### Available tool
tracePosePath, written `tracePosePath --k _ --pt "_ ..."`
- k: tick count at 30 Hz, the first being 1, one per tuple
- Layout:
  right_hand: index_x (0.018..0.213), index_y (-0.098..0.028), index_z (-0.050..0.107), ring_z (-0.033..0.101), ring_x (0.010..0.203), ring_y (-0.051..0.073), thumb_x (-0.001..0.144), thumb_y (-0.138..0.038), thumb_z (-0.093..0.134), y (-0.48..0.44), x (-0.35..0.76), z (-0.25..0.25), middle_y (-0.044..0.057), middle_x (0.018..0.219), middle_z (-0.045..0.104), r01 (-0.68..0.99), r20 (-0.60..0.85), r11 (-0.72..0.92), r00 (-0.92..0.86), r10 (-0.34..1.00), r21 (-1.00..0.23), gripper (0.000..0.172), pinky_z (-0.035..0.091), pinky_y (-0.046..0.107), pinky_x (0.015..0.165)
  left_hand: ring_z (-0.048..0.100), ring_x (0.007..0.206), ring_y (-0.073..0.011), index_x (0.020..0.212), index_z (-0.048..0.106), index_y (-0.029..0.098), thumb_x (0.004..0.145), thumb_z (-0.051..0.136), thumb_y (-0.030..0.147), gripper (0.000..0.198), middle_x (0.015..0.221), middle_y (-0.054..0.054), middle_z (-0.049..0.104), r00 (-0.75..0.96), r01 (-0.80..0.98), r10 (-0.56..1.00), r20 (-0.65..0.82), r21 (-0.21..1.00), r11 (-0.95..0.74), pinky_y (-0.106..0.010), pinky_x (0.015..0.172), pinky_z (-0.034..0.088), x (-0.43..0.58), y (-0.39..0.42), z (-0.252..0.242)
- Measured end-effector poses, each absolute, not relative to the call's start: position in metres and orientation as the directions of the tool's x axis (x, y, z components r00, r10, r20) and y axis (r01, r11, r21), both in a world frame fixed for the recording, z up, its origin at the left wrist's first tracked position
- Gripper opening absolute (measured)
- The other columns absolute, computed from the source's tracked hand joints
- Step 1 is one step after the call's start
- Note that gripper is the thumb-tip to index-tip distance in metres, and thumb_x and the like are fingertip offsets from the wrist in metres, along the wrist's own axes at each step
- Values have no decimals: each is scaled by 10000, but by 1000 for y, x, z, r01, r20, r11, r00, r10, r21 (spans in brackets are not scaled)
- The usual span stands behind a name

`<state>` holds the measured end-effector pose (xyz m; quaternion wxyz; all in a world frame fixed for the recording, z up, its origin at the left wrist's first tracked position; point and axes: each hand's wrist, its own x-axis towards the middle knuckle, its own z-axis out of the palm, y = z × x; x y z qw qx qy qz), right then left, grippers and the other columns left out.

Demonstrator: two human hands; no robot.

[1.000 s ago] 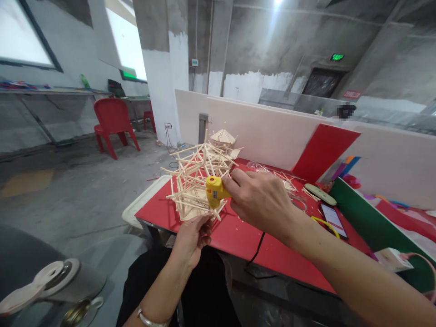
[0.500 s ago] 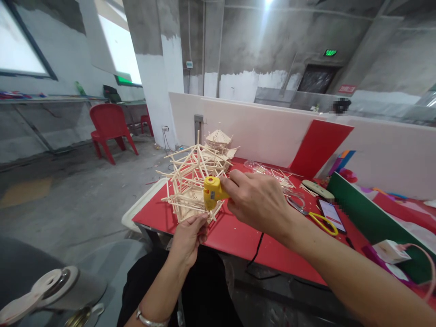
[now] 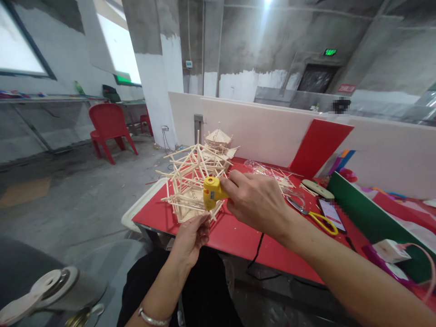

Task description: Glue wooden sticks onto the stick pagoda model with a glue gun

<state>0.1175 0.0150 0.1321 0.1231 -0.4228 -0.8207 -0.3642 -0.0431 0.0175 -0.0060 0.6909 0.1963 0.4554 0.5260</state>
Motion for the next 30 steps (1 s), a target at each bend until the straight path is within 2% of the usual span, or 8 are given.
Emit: tracePosePath --k 7,14,23,30 --pt "908 -199 593 479 593 111 777 -236 491 15 118 131 6 774 607 783 506 371 -611 609 499 169 116 286 506 448 444 -54 666 637 134 605 761 386 288 534 35 519 6 -521 927 -374 790 322 -159 396 280 -43 18 -10" --pt "927 -202 594 468 585 106 776 -246 501 16 120 131 -1 774 613 790 516 374 -604 608 485 182 116 282 501 395 411 -43 708 646 145 550 789 351 296 492 60 488 -80 -510 949 -304 831 223 -154 385 261 -43 17 -8" --pt "918 -201 591 477 585 107 772 -236 491 18 122 128 5 781 619 796 522 384 -599 607 468 180 118 283 506 408 416 -55 723 688 132 537 796 318 285 512 24 573 -191 -428 965 -182 900 85 -179 395 300 -40 15 -5" --pt "937 -203 585 473 584 109 772 -245 493 17 122 128 2 791 625 803 515 378 -588 623 460 193 98 284 501 401 412 -52 719 677 131 572 781 352 285 480 38 535 -182 -409 965 -187 907 99 -173 400 301 -40 17 -7"
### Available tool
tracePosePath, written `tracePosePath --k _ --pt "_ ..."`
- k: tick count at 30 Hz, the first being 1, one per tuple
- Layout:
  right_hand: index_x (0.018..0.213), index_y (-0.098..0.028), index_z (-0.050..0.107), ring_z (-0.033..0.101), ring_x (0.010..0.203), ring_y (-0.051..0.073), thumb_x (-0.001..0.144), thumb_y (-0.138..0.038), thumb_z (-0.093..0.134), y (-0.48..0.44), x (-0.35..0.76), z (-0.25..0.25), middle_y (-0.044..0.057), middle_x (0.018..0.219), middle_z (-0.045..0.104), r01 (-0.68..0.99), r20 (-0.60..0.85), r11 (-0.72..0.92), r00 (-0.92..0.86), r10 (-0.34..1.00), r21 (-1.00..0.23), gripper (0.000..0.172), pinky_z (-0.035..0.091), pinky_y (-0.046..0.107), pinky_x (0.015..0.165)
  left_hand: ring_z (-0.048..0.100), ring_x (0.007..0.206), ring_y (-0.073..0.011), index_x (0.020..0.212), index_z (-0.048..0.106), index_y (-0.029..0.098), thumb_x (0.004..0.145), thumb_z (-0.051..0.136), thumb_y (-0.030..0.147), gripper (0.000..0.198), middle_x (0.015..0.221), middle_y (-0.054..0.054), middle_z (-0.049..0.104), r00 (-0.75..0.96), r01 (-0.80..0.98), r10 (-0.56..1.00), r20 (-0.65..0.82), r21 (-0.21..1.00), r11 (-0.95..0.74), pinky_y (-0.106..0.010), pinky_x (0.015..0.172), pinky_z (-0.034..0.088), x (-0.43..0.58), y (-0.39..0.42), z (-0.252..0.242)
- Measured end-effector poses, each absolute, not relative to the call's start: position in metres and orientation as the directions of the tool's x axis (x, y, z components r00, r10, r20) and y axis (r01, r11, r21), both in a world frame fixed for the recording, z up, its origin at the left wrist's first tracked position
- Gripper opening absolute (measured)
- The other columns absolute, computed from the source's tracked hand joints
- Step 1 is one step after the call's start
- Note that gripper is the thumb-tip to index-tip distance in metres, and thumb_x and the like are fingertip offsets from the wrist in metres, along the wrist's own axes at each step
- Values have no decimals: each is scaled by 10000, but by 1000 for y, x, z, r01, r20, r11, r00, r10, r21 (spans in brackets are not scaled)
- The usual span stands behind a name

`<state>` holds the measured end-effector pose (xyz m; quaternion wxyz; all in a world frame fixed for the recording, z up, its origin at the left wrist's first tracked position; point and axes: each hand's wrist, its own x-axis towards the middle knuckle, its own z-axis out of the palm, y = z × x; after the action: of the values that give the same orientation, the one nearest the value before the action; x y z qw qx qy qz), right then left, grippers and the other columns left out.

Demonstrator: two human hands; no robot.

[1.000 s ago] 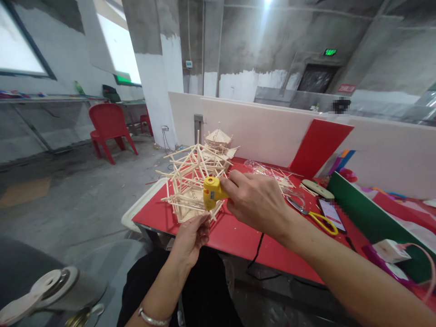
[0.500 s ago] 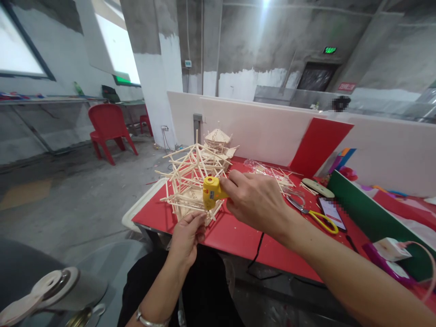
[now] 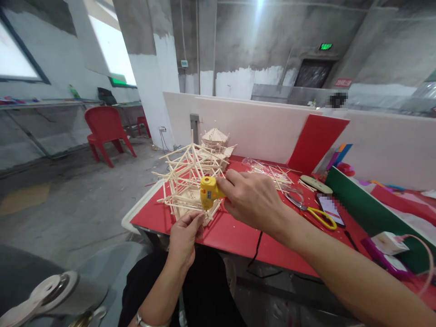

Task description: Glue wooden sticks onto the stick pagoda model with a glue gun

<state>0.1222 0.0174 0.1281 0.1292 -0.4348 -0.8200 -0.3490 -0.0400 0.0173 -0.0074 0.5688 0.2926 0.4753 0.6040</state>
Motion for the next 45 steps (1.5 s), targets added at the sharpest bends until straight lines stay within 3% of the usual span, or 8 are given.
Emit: tracePosePath --k 19,26,30,34,38,40,43,45 --pt "931 -206 591 468 580 109 778 -246 491 17 123 128 5 768 614 805 520 384 -588 619 453 187 99 287 508 378 400 -44 648 615 143 558 781 365 292 461 61 475 -134 -459 962 -238 875 153 -159 382 263 -40 18 -4" --pt "963 -205 610 472 591 105 797 -281 495 16 122 126 16 821 629 828 532 386 -558 637 407 216 101 284 507 459 440 -61 690 622 142 605 736 332 238 552 32 559 -207 -529 925 -318 832 167 -165 401 311 -47 13 -7" --pt "973 -201 607 488 580 107 810 -396 499 15 130 122 34 868 629 922 594 265 -384 707 281 277 94 279 493 452 429 -55 681 623 137 608 735 322 228 545 36 553 -285 -543 909 -304 833 108 -164 399 319 -50 8 -13" --pt "939 -187 594 533 641 140 791 -518 524 16 164 103 43 855 632 984 538 175 -168 826 38 369 189 243 496 446 437 -52 708 640 131 637 714 332 225 548 36 543 -313 -531 904 -291 843 87 -157 395 305 -46 -1 -24" --pt "872 -188 588 543 623 157 746 -635 539 15 221 54 33 771 627 962 372 -1 107 922 -275 466 296 238 521 428 447 -51 705 642 127 652 716 353 243 544 37 525 -236 -437 930 -281 886 156 -150 391 289 -29 -12 -42" --pt "890 -188 605 551 596 161 739 -656 532 12 249 19 13 690 620 904 203 -115 214 956 -412 497 322 240 516 423 451 -54 716 650 128 656 719 368 257 531 40 513 -177 -358 944 -278 912 201 -152 398 293 -17 -15 -52" --pt "882 -160 628 572 607 176 741 -657 523 8 279 -31 18 664 633 811 -10 -238 276 961 -534 527 343 245 516 417 451 -63 739 669 133 680 705 375 251 504 44 495 -125 -207 965 -232 957 203 -163 415 313 2 -13 -64" --pt "891 -148 645 588 636 186 760 -632 510 7 289 -55 30 702 656 782 -72 -236 240 968 -577 519 353 247 525 440 470 -76 728 681 139 701 686 373 236 510 35 510 -106 -99 982 -156 984 146 -177 447 355 13 -7 -69"
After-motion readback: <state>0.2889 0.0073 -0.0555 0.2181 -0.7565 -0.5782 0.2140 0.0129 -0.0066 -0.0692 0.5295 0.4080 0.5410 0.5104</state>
